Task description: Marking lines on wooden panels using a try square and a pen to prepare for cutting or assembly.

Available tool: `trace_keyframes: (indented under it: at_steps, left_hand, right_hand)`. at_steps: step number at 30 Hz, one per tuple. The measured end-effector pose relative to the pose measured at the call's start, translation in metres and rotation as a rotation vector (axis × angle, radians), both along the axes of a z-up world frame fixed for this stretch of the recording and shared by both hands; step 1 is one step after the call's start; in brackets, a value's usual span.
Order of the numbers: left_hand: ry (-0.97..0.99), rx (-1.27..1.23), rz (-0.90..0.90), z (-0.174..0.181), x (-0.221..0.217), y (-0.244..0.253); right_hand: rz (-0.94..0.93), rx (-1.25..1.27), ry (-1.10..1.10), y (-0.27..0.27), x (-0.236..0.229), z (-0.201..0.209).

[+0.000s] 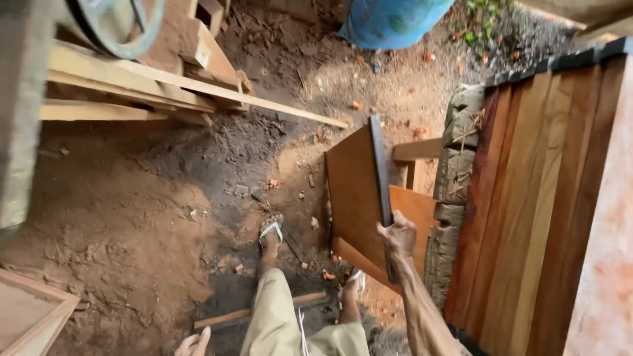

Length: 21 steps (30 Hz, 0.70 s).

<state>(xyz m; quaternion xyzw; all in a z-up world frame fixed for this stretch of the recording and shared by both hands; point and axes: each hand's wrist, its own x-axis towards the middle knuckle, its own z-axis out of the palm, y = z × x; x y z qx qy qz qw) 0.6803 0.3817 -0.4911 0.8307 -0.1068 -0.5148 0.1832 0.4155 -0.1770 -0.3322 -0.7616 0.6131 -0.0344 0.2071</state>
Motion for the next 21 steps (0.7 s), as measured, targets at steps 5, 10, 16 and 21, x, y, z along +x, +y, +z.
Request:
trace_keyframes:
  at_steps: [5,10,16,21]
  left_hand:
    - [0.116,-0.126,0.281,0.023,-0.001,-0.036]
    - [0.266,-0.292,0.107,0.136,-0.025,-0.296]
    - [0.055,-0.612,-0.239,0.119,-0.160,-0.444]
    - [-0.003,-0.518,-0.110,0.110,-0.205,-0.480]
  right_hand:
    - [-0.171,-0.133,0.068,0.051,-0.020,0.012]
    - [-0.218,-0.107,0.052,0.136,-0.026,-0.009]
    - [-0.279,0.127,-0.033,0.193,-0.031,-0.012]
    - [-0.231,0.116,-0.091,0.186,-0.067,-0.028]
